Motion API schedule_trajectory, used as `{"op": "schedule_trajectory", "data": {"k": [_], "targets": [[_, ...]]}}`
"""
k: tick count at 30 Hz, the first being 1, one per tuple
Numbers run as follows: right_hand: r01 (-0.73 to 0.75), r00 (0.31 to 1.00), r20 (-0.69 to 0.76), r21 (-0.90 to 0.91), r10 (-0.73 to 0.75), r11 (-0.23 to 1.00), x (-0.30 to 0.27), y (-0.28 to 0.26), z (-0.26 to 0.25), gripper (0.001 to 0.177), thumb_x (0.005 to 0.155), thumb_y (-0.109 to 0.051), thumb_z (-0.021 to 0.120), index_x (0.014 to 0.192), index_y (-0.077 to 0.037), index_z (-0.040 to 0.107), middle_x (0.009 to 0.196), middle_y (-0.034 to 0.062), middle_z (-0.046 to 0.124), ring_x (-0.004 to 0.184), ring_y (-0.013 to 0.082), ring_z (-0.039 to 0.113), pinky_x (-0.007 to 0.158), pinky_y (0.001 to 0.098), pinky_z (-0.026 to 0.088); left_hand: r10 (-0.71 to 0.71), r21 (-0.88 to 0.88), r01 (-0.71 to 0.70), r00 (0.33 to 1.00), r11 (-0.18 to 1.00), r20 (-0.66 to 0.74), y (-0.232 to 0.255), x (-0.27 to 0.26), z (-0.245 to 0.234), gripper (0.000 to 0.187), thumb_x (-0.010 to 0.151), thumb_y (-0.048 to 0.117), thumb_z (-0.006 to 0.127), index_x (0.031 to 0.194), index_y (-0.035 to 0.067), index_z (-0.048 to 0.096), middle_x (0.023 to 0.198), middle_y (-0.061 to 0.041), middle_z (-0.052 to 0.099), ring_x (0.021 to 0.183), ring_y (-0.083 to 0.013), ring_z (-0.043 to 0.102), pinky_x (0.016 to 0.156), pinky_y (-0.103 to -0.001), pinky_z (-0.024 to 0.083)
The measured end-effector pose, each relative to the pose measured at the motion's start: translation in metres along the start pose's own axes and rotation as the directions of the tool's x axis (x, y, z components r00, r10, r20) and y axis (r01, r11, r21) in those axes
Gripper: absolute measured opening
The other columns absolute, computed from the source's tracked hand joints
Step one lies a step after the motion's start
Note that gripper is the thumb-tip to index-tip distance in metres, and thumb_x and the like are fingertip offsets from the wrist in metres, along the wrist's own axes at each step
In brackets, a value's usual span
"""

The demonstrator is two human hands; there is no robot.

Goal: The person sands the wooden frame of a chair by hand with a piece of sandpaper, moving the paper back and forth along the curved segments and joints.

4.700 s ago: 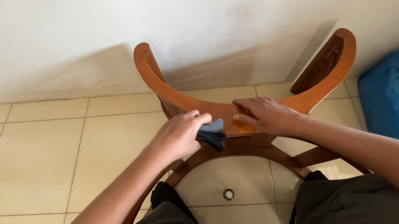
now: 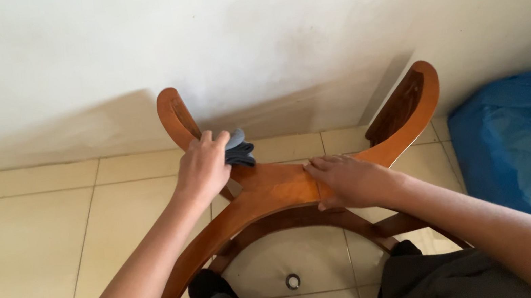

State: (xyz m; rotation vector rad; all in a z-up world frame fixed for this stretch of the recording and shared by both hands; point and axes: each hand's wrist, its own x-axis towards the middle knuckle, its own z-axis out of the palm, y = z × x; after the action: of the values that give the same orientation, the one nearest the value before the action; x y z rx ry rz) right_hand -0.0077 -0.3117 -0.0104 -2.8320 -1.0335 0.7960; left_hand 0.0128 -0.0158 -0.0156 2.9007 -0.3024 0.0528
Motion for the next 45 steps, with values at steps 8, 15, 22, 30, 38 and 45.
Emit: {"op": "schedule_trajectory", "data": {"k": [8, 15, 22, 30, 38, 45], "targets": [[-0.027, 0.999, 0.040, 0.058, 0.025, 0.998, 0.000, 0.008, -0.006, 0.088, 0.089, -0.047, 0.068, 0.159, -0.014, 0.026, 0.167, 0.0085, 0.026, 0.153, 0.0273, 0.027, 0.122, 0.0402, 0.030, 0.263, -0.104, -0.260, 0.965, 0.960, 0.017, 0.026, -0.017, 0.019, 0.053, 0.072, -0.012, 0.072, 0.120, 0.011, 0.067, 0.108, -0.012, 0.064, 0.097, -0.0269, 0.066, 0.075, -0.038, 0.062], [-0.016, 0.999, 0.031, 0.017, 0.015, 1.000, 0.006, 0.009, 0.011, 0.086, 0.091, -0.045, 0.066, 0.158, -0.012, 0.022, 0.166, 0.0109, 0.021, 0.153, 0.0303, 0.021, 0.122, 0.0416, 0.025, 0.272, -0.166, -0.230, 0.913, 0.959, 0.306, 0.017, -0.017, 0.013, 0.046, 0.082, -0.012, 0.066, 0.114, 0.021, 0.070, 0.104, -0.002, 0.064, 0.093, -0.0193, 0.065, 0.070, -0.032, 0.062], [0.194, 0.909, -0.343, -0.157, -0.237, 0.968, 0.010, -0.015, 0.029, 0.067, 0.095, -0.033, 0.062, 0.151, -0.004, 0.038, 0.152, 0.0209, 0.044, 0.142, 0.0367, 0.039, 0.119, 0.0472, 0.027, -0.085, -0.112, 0.118, 0.960, 0.987, 0.268, -0.033, 0.001, -0.011, 0.045, 0.083, 0.002, 0.073, 0.124, 0.018, 0.065, 0.106, -0.006, 0.064, 0.098, -0.0227, 0.067, 0.077, -0.035, 0.063], [0.286, 0.841, -0.434, -0.149, -0.323, 0.946, 0.029, -0.035, 0.028, 0.055, 0.095, -0.028, 0.064, 0.141, -0.004, 0.047, 0.145, 0.0167, 0.054, 0.141, 0.0320, 0.045, 0.128, 0.0522, 0.022, -0.178, -0.020, 0.177, 0.975, 0.984, -0.136, -0.065, 0.014, -0.008, 0.057, 0.079, 0.011, 0.083, 0.132, 0.008, 0.061, 0.112, -0.018, 0.065, 0.103, -0.0357, 0.065, 0.081, -0.048, 0.059], [0.089, 0.947, -0.315, 0.084, -0.059, 0.992, 0.063, -0.036, 0.013, 0.091, 0.096, -0.064, 0.048, 0.159, -0.007, 0.018, 0.165, 0.0179, 0.020, 0.152, 0.0345, 0.015, 0.123, 0.0457, 0.017, 0.064, -0.064, -0.062, 0.997, 0.996, 0.033, -0.034, 0.022, 0.008, 0.050, 0.074, -0.003, 0.076, 0.120, 0.015, 0.069, 0.113, -0.010, 0.064, 0.109, -0.0248, 0.060, 0.084, -0.036, 0.059], [0.201, 0.918, -0.367, 0.108, -0.149, 0.974, 0.087, -0.048, 0.010, 0.095, 0.096, -0.065, 0.050, 0.160, -0.004, 0.016, 0.164, 0.0214, 0.022, 0.153, 0.0349, 0.017, 0.124, 0.0462, 0.015, -0.025, -0.225, 0.052, 0.993, 0.973, 0.119, -0.055, 0.020, -0.008, 0.051, 0.075, -0.001, 0.074, 0.122, 0.017, 0.066, 0.111, -0.005, 0.065, 0.107, -0.0224, 0.063, 0.082, -0.038, 0.059]]}}
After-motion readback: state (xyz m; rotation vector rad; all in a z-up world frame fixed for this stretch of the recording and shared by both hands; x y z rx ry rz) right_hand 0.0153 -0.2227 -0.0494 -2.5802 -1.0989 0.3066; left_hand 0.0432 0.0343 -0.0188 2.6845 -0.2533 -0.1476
